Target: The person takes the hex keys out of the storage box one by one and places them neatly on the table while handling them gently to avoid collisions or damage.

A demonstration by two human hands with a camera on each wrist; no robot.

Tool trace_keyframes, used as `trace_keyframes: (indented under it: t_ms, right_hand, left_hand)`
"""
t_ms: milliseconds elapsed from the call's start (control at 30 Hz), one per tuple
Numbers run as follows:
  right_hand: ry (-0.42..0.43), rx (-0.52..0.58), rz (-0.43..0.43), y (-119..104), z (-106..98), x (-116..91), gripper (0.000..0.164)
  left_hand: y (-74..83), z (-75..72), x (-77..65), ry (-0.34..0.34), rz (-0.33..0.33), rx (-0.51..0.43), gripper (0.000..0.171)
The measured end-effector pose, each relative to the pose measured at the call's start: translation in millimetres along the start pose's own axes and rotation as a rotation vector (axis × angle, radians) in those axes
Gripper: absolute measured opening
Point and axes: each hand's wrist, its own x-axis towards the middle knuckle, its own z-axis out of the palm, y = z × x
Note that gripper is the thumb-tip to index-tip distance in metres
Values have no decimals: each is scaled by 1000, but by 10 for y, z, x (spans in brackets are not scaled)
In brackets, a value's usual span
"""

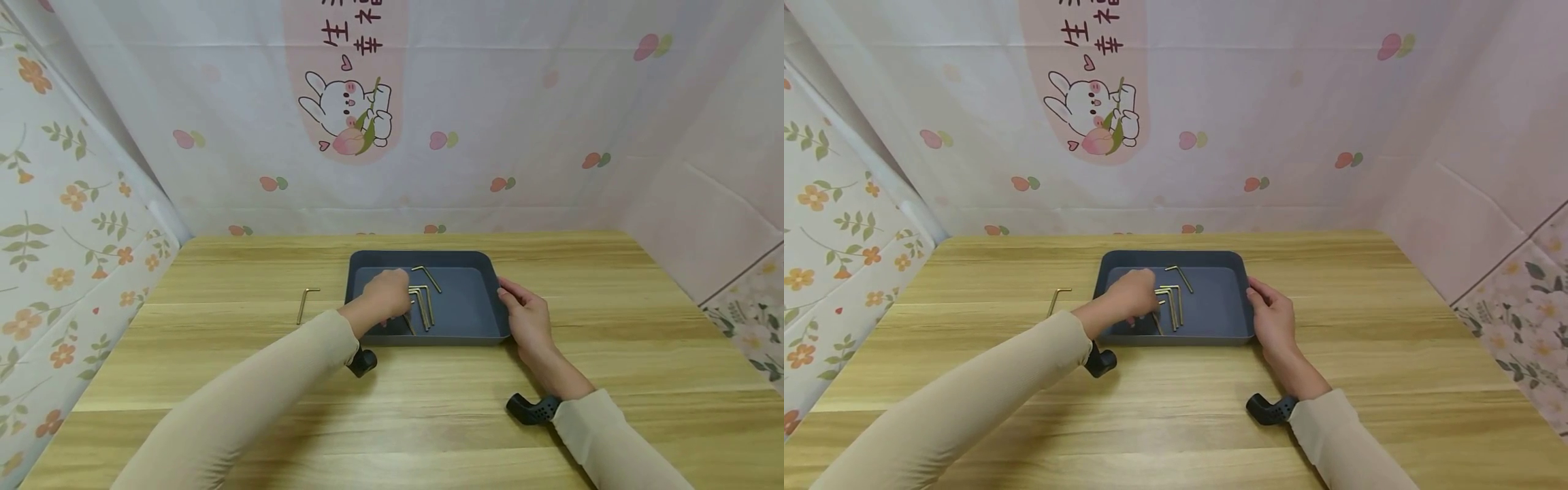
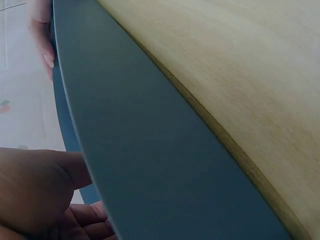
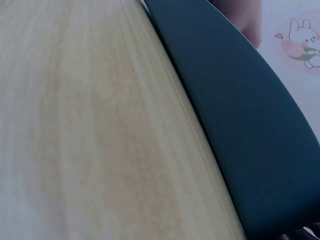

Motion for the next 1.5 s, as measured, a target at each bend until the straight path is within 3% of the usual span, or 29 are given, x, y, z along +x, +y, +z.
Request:
trace_keyframes:
  t_ms: [333,700,800,900,1067,1133,1400,1500]
  right_hand:
    - [-10,12,-15,14,-3,-2,45]
    - [-17,1,-17,31,0,8,45]
    - [-20,1,-18,37,2,11,45]
    - [-15,0,-19,38,0,13,45]
    - [-2,-1,-19,34,-10,10,44]
    - [4,0,-20,33,-13,7,44]
    - [5,-6,-16,25,-12,-2,44]
    - [9,-15,-19,25,-7,2,43]
  left_hand:
    - [-24,-34,47,37,6,16,10]
    - [-155,-110,83,130,23,-55,18]
    - [-189,-137,94,112,11,-47,15]
    - [-200,-182,104,49,-19,-40,13]
    - [-158,-254,87,-89,-68,-37,36]
    - [-133,-257,74,-111,-72,-37,44]
    - [-99,-203,62,-81,-57,5,46]
    - [-130,-201,64,-54,-37,-25,34]
